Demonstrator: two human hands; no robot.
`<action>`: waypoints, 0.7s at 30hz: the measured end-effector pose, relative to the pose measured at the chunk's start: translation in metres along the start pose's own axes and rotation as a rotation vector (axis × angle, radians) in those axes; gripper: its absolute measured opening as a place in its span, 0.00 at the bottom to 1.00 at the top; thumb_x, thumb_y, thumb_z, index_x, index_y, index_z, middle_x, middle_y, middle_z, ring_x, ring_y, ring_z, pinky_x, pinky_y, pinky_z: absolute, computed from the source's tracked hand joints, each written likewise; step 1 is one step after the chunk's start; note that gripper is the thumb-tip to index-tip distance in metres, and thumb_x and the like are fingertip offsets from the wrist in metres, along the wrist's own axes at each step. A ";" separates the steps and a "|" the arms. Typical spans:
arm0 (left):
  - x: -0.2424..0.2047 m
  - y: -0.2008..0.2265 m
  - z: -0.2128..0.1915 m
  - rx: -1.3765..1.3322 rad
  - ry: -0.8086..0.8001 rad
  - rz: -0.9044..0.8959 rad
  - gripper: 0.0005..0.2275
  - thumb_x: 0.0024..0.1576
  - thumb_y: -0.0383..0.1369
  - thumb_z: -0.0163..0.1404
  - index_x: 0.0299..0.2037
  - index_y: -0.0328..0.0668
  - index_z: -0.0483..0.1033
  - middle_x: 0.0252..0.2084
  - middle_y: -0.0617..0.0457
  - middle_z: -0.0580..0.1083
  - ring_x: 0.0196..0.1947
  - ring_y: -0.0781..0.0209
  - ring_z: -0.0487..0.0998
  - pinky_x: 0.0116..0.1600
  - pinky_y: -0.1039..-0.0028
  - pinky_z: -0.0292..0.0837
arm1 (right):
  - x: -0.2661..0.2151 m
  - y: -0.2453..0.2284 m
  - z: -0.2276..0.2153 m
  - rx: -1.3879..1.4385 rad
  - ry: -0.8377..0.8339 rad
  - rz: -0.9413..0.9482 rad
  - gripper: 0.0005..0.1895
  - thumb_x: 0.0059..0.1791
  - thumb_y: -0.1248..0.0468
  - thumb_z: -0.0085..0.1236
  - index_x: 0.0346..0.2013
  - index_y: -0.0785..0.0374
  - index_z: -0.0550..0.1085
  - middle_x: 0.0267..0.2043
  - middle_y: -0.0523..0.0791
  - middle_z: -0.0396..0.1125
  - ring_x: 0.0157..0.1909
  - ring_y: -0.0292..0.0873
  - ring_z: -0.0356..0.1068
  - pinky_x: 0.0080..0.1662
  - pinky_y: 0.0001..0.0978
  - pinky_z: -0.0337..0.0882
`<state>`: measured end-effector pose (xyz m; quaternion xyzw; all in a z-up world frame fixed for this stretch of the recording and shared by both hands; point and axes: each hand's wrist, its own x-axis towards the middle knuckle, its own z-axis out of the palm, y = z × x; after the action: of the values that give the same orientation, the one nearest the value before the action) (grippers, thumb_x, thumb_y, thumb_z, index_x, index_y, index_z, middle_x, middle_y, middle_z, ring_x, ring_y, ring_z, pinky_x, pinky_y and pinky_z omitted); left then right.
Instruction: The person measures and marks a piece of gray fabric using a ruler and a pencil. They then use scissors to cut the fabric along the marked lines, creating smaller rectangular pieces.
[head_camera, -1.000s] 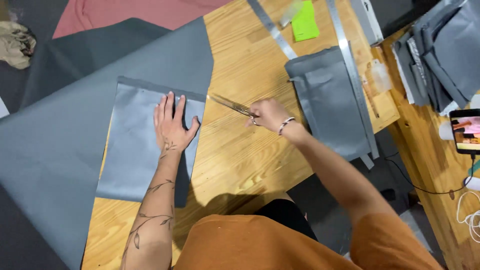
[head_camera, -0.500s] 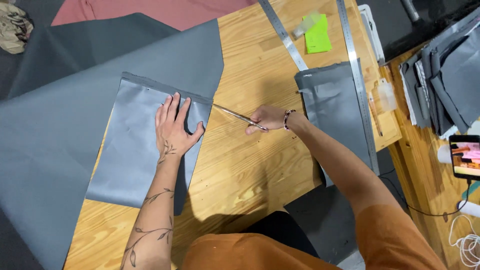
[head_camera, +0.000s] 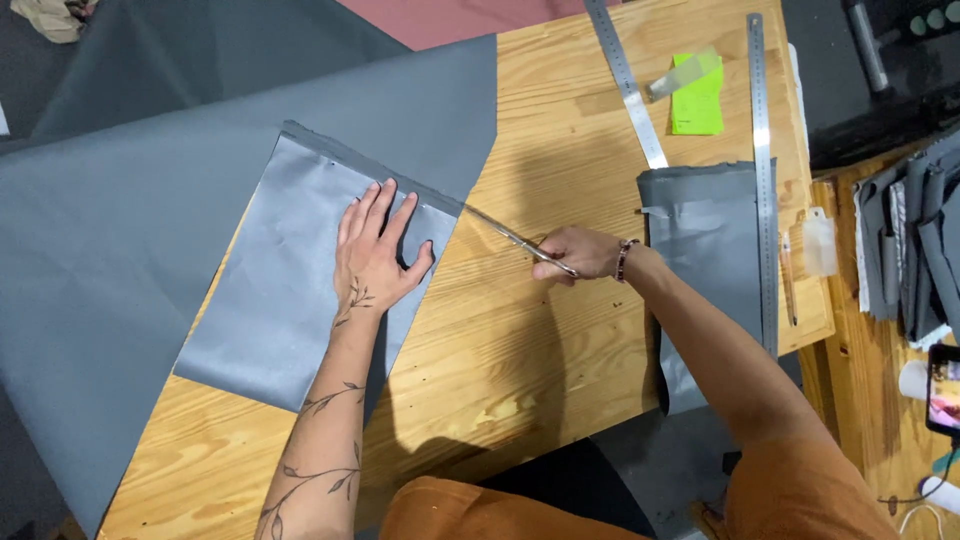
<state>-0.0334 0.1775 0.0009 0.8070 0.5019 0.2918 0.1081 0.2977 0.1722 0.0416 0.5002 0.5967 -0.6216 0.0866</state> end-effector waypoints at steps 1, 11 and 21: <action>0.002 0.000 0.000 0.002 0.002 -0.005 0.27 0.52 0.43 0.57 0.63 0.52 0.73 0.69 0.49 0.65 0.70 0.50 0.63 0.71 0.55 0.54 | 0.000 0.005 -0.006 -0.004 -0.004 -0.001 0.27 0.47 0.44 0.61 0.12 0.57 0.72 0.09 0.40 0.63 0.13 0.35 0.61 0.21 0.25 0.59; 0.001 0.003 0.000 -0.011 -0.005 -0.016 0.27 0.52 0.42 0.57 0.64 0.52 0.73 0.69 0.49 0.65 0.71 0.50 0.61 0.72 0.55 0.52 | 0.009 0.012 -0.010 -0.047 0.062 0.084 0.26 0.42 0.39 0.64 0.16 0.56 0.74 0.14 0.41 0.69 0.19 0.37 0.65 0.27 0.26 0.62; -0.001 -0.001 0.002 -0.012 0.002 -0.009 0.28 0.51 0.43 0.58 0.64 0.52 0.72 0.69 0.48 0.65 0.70 0.49 0.62 0.72 0.54 0.53 | 0.014 -0.013 0.003 -0.047 -0.007 -0.007 0.24 0.41 0.45 0.71 0.14 0.57 0.71 0.12 0.40 0.67 0.20 0.36 0.66 0.30 0.25 0.62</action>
<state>-0.0328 0.1774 -0.0017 0.8037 0.5041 0.2950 0.1136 0.2806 0.1799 0.0394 0.4937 0.6127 -0.6092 0.0982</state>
